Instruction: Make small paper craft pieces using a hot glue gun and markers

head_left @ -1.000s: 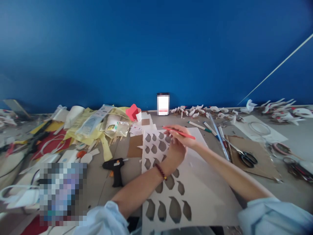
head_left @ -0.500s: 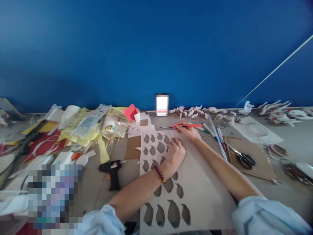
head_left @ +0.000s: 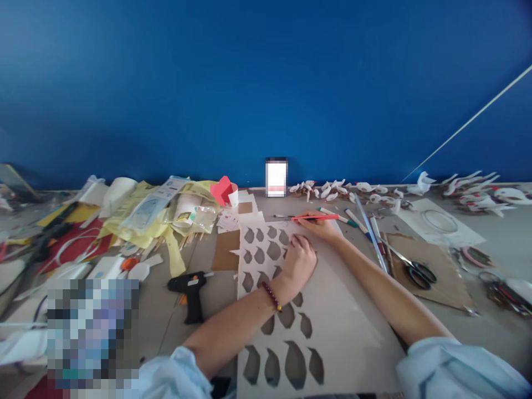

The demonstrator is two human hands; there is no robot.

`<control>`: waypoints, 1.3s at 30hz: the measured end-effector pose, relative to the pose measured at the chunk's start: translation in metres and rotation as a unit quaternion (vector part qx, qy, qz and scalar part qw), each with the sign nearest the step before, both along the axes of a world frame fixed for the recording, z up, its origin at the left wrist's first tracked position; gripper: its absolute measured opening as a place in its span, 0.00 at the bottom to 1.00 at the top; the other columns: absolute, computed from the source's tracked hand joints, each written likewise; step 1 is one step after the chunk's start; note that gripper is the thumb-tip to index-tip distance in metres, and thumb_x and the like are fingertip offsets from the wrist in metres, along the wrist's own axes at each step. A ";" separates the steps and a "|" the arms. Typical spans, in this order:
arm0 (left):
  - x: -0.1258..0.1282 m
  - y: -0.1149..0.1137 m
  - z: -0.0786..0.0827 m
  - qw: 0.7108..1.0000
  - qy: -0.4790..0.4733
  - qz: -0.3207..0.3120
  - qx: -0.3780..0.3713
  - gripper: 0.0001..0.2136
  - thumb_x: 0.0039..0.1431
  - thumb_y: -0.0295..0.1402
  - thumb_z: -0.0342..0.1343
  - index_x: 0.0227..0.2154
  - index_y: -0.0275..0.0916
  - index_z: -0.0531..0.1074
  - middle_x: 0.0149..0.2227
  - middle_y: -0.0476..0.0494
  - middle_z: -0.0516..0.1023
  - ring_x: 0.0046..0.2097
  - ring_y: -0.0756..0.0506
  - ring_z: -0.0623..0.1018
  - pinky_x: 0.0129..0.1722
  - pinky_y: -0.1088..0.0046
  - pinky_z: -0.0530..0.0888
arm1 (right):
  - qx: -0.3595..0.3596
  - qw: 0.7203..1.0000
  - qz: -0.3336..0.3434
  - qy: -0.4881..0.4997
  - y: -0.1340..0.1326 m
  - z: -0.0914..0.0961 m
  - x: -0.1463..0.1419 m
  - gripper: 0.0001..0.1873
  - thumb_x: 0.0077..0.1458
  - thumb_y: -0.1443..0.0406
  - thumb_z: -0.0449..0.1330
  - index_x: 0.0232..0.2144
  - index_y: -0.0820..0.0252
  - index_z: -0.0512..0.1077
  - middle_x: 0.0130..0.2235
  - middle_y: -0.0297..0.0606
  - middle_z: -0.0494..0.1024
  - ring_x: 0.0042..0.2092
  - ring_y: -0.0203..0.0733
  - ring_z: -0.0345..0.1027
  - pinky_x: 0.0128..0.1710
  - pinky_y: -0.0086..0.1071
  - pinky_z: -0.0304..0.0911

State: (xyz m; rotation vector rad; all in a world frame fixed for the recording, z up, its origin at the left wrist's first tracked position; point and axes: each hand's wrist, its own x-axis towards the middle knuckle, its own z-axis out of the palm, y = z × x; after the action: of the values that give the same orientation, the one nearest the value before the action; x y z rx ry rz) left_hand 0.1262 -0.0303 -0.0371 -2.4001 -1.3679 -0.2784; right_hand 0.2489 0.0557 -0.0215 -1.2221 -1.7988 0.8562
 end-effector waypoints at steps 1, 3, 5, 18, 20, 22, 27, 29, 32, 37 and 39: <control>0.000 0.000 0.001 1.000 -0.004 -0.001 -0.007 0.20 0.61 0.32 0.45 0.46 0.17 0.68 0.45 0.17 0.71 0.46 0.35 0.74 0.38 0.64 0.73 | 0.004 1.000 -0.001 -0.002 0.000 0.001 0.000 0.12 0.52 0.55 0.55 0.32 0.54 0.74 0.35 0.39 0.78 0.39 0.46 0.71 0.40 0.38 0.66; 0.000 -0.001 0.001 1.000 -0.014 -0.003 -0.021 0.19 0.61 0.32 0.45 0.47 0.18 0.68 0.45 0.17 0.71 0.46 0.35 0.74 0.39 0.63 0.73 | 0.012 1.000 -0.004 -0.010 0.000 0.002 -0.001 0.12 0.53 0.55 0.55 0.32 0.54 0.74 0.36 0.39 0.78 0.39 0.47 0.71 0.41 0.39 0.66; 0.000 -0.001 0.001 0.999 -0.024 -0.005 -0.030 0.19 0.60 0.31 0.46 0.47 0.19 0.68 0.45 0.16 0.71 0.47 0.34 0.74 0.39 0.62 0.73 | 0.014 1.000 -0.007 -0.020 0.000 0.002 -0.001 0.12 0.52 0.55 0.56 0.32 0.54 0.74 0.36 0.39 0.78 0.39 0.47 0.71 0.41 0.39 0.66; 0.000 0.000 -0.001 1.000 -0.007 0.002 -0.010 0.19 0.60 0.31 0.45 0.46 0.20 0.69 0.45 0.18 0.71 0.46 0.35 0.74 0.39 0.61 0.73 | 0.018 1.000 0.002 -0.019 0.000 0.002 0.000 0.12 0.53 0.55 0.56 0.33 0.53 0.75 0.36 0.39 0.79 0.39 0.47 0.71 0.40 0.38 0.67; 0.000 0.000 0.000 1.000 0.000 0.003 -0.005 0.18 0.61 0.31 0.44 0.47 0.21 0.69 0.45 0.19 0.72 0.46 0.35 0.74 0.39 0.60 0.73 | 0.020 1.000 0.007 -0.021 0.001 0.003 0.000 0.13 0.53 0.54 0.56 0.33 0.53 0.76 0.37 0.39 0.79 0.40 0.47 0.71 0.41 0.39 0.67; 0.000 -0.001 0.001 1.000 -0.001 0.003 -0.005 0.19 0.61 0.31 0.43 0.47 0.21 0.69 0.45 0.18 0.72 0.46 0.35 0.74 0.38 0.60 0.73 | 0.020 0.999 0.012 -0.025 0.002 0.003 0.001 0.13 0.53 0.55 0.56 0.34 0.53 0.76 0.38 0.39 0.79 0.41 0.48 0.71 0.42 0.39 0.67; 0.000 -0.001 0.001 1.000 -0.015 -0.001 -0.014 0.19 0.60 0.31 0.45 0.46 0.18 0.69 0.45 0.17 0.71 0.46 0.34 0.74 0.39 0.62 0.73 | 0.026 0.998 0.032 -0.038 0.005 0.002 0.002 0.13 0.53 0.55 0.56 0.35 0.53 0.76 0.39 0.38 0.79 0.41 0.48 0.72 0.42 0.39 0.67; 0.000 0.000 -0.001 1.000 -0.013 -0.002 -0.008 0.18 0.60 0.30 0.46 0.45 0.17 0.70 0.45 0.17 0.71 0.46 0.34 0.74 0.39 0.63 0.73 | 0.024 0.998 0.035 -0.048 0.005 0.003 0.003 0.12 0.53 0.56 0.56 0.35 0.52 0.77 0.39 0.38 0.79 0.41 0.48 0.72 0.42 0.38 0.67; 0.000 0.000 -0.004 1.000 -0.010 -0.007 -0.006 0.17 0.59 0.28 0.47 0.44 0.17 0.70 0.45 0.16 0.71 0.46 0.34 0.74 0.40 0.62 0.73 | 0.027 0.996 0.034 -0.073 0.003 0.006 0.002 0.12 0.53 0.57 0.56 0.36 0.52 0.77 0.39 0.38 0.80 0.41 0.48 0.72 0.42 0.38 0.67; 0.001 0.000 -0.005 0.999 -0.024 0.011 -0.038 0.18 0.58 0.28 0.48 0.49 0.22 0.68 0.47 0.20 0.71 0.48 0.35 0.73 0.42 0.59 0.73 | 0.043 0.993 0.032 -0.105 0.001 0.011 -0.001 0.12 0.54 0.59 0.56 0.36 0.53 0.77 0.38 0.38 0.80 0.37 0.46 0.72 0.38 0.36 0.67; 0.001 0.000 -0.006 0.999 -0.021 0.016 -0.040 0.19 0.57 0.29 0.49 0.50 0.23 0.67 0.48 0.20 0.71 0.48 0.35 0.73 0.42 0.58 0.73 | 0.045 0.992 0.034 -0.113 0.001 0.012 -0.001 0.12 0.54 0.60 0.56 0.36 0.54 0.77 0.38 0.38 0.80 0.35 0.45 0.72 0.37 0.35 0.66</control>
State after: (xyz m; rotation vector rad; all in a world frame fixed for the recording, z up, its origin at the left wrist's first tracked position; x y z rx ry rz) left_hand 0.1271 -0.0301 -0.0433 -2.4477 -1.4613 -0.2731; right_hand 0.2481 0.0571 -0.0095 -1.2472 -2.0472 0.6879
